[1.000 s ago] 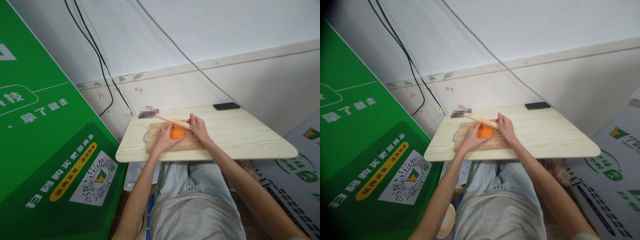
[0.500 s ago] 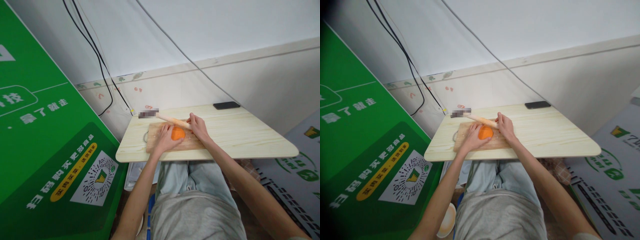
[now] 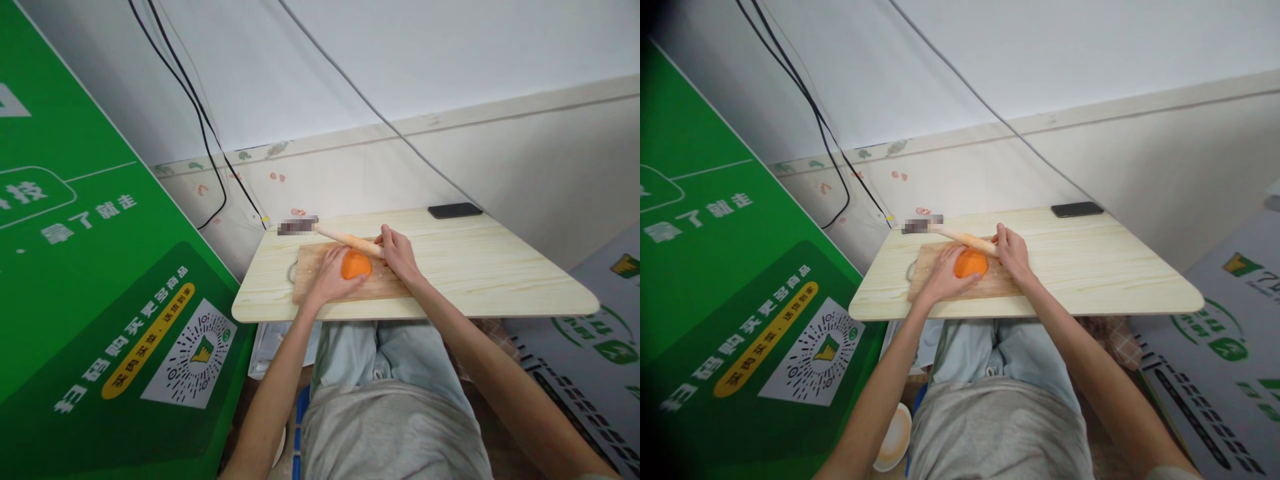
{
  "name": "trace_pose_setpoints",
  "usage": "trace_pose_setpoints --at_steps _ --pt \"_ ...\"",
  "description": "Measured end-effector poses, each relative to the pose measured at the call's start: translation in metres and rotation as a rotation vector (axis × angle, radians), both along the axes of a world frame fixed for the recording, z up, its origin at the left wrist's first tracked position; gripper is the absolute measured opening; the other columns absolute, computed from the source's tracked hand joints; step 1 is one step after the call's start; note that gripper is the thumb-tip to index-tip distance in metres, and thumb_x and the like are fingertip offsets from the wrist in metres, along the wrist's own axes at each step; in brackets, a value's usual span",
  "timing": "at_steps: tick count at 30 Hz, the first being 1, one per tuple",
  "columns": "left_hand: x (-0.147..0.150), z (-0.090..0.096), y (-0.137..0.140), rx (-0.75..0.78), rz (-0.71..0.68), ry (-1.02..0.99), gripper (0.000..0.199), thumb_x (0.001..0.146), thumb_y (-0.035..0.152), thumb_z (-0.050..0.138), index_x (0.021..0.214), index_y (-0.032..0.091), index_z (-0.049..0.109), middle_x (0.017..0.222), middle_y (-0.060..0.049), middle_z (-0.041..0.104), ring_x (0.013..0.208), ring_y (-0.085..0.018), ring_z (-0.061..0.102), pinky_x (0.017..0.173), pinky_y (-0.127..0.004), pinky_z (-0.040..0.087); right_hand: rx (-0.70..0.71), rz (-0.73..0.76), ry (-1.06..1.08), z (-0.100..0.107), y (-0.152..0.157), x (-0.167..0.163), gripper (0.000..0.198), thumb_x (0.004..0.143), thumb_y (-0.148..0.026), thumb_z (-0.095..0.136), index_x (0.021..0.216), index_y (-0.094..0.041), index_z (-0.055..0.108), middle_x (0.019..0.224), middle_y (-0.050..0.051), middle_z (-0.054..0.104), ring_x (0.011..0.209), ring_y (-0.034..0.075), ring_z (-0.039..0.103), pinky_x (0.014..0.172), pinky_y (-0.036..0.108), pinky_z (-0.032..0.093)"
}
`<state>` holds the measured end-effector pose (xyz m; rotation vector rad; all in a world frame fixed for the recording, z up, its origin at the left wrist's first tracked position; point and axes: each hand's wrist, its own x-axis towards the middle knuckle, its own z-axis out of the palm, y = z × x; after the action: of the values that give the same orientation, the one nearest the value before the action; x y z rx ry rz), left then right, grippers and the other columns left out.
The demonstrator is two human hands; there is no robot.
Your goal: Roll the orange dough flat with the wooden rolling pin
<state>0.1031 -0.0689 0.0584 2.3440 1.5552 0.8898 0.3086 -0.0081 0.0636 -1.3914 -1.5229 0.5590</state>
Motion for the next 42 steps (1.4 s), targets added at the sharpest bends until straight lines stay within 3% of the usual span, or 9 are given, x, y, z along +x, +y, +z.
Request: trace_pose_setpoints --at_steps 5,12,16,21,27,34,39,42 --pt "0.004 0.004 -0.005 -0.002 0.194 0.134 0.081 0.083 0.066 0.083 0.146 0.023 0.058 0.144 -0.017 0.064 0.139 -0.042 0.053 0.119 -0.058 0.041 0.013 -0.001 -0.018 0.000 0.000 0.000 0.086 0.102 -0.087 0.021 0.080 -0.021 0.071 0.059 0.006 0.063 0.063 0.026 0.067 0.063 0.034 0.048" --pt "-0.001 0.001 -0.001 0.009 0.094 0.046 0.067 0.084 0.050 0.085 0.138 0.017 0.062 0.138 -0.018 0.067 0.135 -0.039 0.058 0.119 -0.054 0.044 0.010 -0.006 -0.028 -0.001 0.000 0.000 0.088 0.102 -0.087 0.019 0.082 -0.020 0.073 0.064 0.008 0.067 0.061 0.024 0.067 0.063 0.034 0.048" --pt "-0.003 -0.001 0.000 -0.008 0.018 -0.064 0.071 0.084 0.040 0.086 0.144 0.018 0.057 0.142 -0.016 0.067 0.138 -0.035 0.059 0.122 -0.051 0.045 0.011 -0.003 -0.016 0.000 -0.001 0.000 0.086 0.103 -0.087 0.020 0.081 -0.021 0.072 0.068 0.009 0.069 0.060 0.024 0.066 0.062 0.034 0.048" --pt "-0.001 -0.001 0.000 0.002 0.088 0.000 0.076 0.080 0.055 0.088 0.141 0.021 0.059 0.145 -0.018 0.064 0.142 -0.043 0.054 0.123 -0.059 0.041 -0.003 0.009 0.002 0.002 -0.002 0.000 0.083 0.103 -0.085 0.022 0.080 -0.021 0.070 0.061 0.006 0.064 0.052 0.022 0.062 0.060 0.035 0.047" --pt "-0.004 0.004 -0.001 -0.076 0.032 -0.040 0.077 0.080 0.048 0.088 0.145 0.022 0.057 0.144 -0.014 0.066 0.139 -0.036 0.058 0.121 -0.054 0.045 0.001 0.002 0.006 -0.001 0.001 0.000 0.085 0.101 -0.089 0.021 0.080 -0.022 0.070 0.061 0.007 0.065 0.055 0.023 0.063 0.059 0.035 0.047" --pt "0.000 0.011 -0.004 -0.125 -0.015 0.077 0.083 0.085 0.057 0.081 0.154 0.020 0.052 0.157 -0.018 0.060 0.152 -0.041 0.047 0.128 -0.060 0.034 0.000 0.004 0.013 -0.002 0.001 0.000 0.086 0.100 -0.090 0.021 0.080 -0.022 0.070 0.060 0.006 0.064 0.054 0.023 0.063 0.059 0.035 0.047" --pt "-0.002 0.008 -0.003 -0.120 -0.023 0.089 0.076 0.085 0.042 0.078 0.155 0.024 0.052 0.163 -0.013 0.057 0.153 -0.038 0.046 0.131 -0.057 0.033 0.003 0.003 0.001 0.000 -0.001 0.000 0.085 0.101 -0.088 0.020 0.080 -0.022 0.070 0.062 0.007 0.065 0.059 0.024 0.065 0.062 0.035 0.047" --pt "-0.001 0.005 -0.001 -0.078 -0.009 0.092 0.077 0.086 0.048 0.080 0.154 0.025 0.054 0.164 -0.014 0.055 0.153 -0.041 0.046 0.130 -0.057 0.034 0.010 0.001 0.000 0.001 -0.002 0.000 0.085 0.101 -0.088 0.020 0.079 -0.022 0.069 0.065 0.008 0.067 0.062 0.024 0.066 0.061 0.035 0.047"
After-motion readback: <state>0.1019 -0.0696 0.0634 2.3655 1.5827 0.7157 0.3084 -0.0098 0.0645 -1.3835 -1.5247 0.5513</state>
